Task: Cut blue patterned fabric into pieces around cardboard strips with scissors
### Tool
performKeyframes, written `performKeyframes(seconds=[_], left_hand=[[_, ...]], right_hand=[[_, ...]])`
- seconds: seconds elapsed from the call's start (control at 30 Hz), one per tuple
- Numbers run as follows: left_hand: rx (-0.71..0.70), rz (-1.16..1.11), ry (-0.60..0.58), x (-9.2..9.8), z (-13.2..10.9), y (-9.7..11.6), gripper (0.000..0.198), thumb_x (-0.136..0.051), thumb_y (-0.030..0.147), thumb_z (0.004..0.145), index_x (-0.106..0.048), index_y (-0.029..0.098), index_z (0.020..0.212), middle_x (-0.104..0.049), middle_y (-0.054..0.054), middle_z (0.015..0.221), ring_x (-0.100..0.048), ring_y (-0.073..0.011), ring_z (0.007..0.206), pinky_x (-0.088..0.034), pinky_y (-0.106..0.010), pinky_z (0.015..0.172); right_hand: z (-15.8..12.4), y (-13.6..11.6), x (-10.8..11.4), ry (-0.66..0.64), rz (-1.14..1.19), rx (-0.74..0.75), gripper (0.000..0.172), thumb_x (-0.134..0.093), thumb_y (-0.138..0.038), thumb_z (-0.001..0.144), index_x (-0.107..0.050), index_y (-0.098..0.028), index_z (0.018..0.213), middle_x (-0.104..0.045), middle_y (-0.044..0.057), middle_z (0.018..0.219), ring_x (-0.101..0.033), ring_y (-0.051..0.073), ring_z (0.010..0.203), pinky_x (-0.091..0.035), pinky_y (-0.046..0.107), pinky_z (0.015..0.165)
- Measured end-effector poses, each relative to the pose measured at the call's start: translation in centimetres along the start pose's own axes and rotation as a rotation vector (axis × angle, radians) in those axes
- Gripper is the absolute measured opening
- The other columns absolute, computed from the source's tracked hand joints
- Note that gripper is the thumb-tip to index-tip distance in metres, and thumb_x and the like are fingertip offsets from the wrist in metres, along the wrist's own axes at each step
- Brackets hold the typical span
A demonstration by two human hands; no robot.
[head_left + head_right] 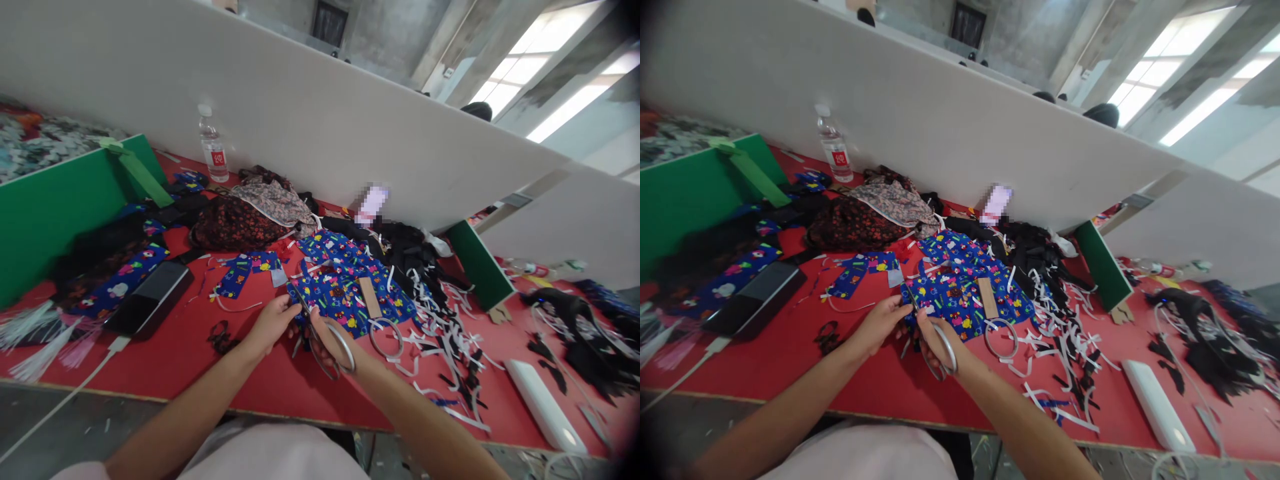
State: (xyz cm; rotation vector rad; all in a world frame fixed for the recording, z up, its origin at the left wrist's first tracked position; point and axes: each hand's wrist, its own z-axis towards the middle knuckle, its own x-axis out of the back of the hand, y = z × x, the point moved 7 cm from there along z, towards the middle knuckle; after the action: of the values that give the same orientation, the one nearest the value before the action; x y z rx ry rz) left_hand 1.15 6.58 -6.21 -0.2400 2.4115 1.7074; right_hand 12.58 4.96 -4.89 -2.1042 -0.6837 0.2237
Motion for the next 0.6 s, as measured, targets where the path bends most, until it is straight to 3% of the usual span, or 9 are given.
performKeyframes(seconds=[0.6], left_hand=[[0.035,0.045,-0.044,-0.39,-0.40,-0.24,0.021,-0.052,0.036,0.075,-0.055,0.016,0.082,-0.056,0.004,0.053,-0.046,-0.0083,0.036,-0.031,-0.017,0.032]], right_hand=[[0.40,-0.32,0.31,-0.023,-0.040,0.039,0.064,-0.024,-0.076,0.077,-0.046,-0.018,0.064,-0.039,-0.005,0.044,-0.031,0.006,0.031,-0.024,0.020,0.030]])
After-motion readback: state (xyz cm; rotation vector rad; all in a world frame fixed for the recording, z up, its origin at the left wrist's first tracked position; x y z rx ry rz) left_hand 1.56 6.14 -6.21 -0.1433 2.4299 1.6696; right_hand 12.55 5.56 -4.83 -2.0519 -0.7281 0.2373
